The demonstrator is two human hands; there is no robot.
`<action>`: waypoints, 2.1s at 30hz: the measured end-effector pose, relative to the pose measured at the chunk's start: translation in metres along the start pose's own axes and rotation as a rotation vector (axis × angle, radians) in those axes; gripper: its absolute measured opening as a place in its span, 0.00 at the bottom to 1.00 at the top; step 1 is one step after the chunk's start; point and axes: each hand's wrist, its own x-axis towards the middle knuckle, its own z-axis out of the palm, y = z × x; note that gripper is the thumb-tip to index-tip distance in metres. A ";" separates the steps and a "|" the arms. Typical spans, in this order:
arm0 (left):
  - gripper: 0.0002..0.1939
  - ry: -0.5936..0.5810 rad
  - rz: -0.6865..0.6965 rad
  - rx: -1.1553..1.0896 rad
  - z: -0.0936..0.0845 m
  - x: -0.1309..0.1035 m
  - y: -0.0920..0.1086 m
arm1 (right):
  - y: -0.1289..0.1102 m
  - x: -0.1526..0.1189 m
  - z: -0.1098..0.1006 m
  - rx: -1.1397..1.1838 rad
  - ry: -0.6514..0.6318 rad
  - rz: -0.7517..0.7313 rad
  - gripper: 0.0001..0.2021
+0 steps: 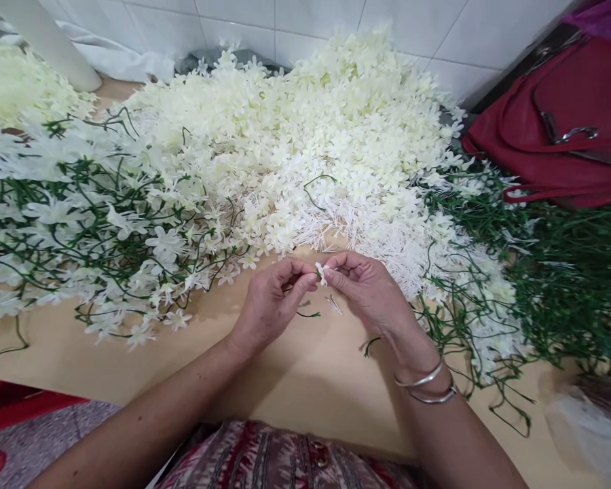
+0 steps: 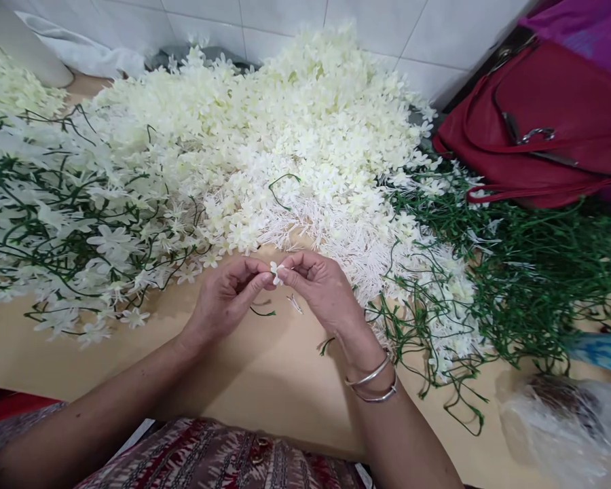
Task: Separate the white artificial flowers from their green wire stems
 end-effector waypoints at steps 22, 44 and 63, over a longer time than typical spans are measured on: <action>0.09 0.070 -0.022 -0.125 0.004 0.003 -0.002 | -0.002 0.001 0.004 -0.026 0.048 -0.057 0.17; 0.03 0.076 0.227 0.241 0.005 -0.002 -0.003 | -0.043 -0.029 -0.012 -1.138 0.287 -0.170 0.06; 0.07 0.170 0.540 0.622 -0.009 0.053 0.022 | -0.005 -0.012 -0.009 -0.622 0.481 -0.562 0.03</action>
